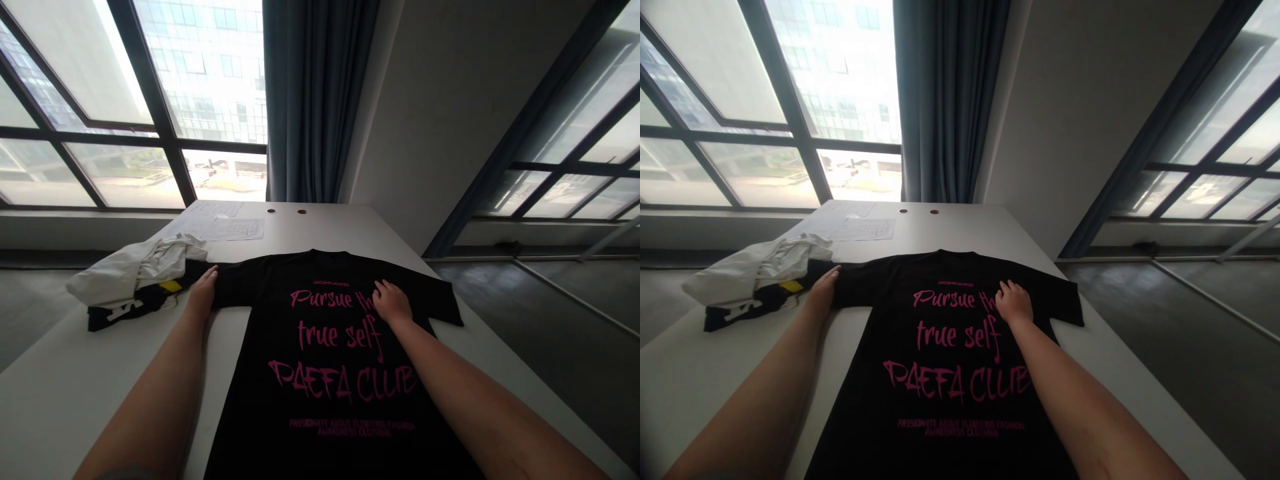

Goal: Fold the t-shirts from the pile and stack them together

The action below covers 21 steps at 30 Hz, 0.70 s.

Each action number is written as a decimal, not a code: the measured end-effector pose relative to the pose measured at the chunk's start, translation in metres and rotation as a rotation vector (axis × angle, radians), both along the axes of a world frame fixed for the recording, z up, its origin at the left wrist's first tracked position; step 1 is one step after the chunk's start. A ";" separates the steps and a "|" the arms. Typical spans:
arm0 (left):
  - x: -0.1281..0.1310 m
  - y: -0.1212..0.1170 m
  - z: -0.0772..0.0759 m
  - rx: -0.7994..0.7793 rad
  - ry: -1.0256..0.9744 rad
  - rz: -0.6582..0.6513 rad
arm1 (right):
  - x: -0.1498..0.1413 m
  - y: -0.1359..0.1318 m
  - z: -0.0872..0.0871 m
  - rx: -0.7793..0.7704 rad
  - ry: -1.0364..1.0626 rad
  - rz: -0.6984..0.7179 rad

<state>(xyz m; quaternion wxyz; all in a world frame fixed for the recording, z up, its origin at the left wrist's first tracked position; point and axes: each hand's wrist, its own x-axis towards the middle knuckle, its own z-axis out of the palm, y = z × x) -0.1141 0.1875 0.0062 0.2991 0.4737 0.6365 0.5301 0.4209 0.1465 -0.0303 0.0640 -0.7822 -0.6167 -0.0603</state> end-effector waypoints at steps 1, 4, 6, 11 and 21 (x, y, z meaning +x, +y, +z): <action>0.006 0.003 0.002 0.019 0.066 -0.007 | 0.000 0.000 0.000 0.003 0.001 -0.003; 0.032 0.003 0.015 0.080 0.359 -0.091 | 0.000 0.001 0.000 0.018 0.000 0.001; 0.055 -0.001 0.028 0.117 0.672 -0.142 | 0.000 0.001 -0.001 0.036 -0.005 0.012; 0.128 -0.005 0.064 0.062 1.065 -0.301 | 0.002 0.001 -0.002 0.069 0.000 0.024; 0.219 0.005 0.040 -0.157 1.091 -0.585 | 0.001 0.000 0.000 0.072 -0.011 0.021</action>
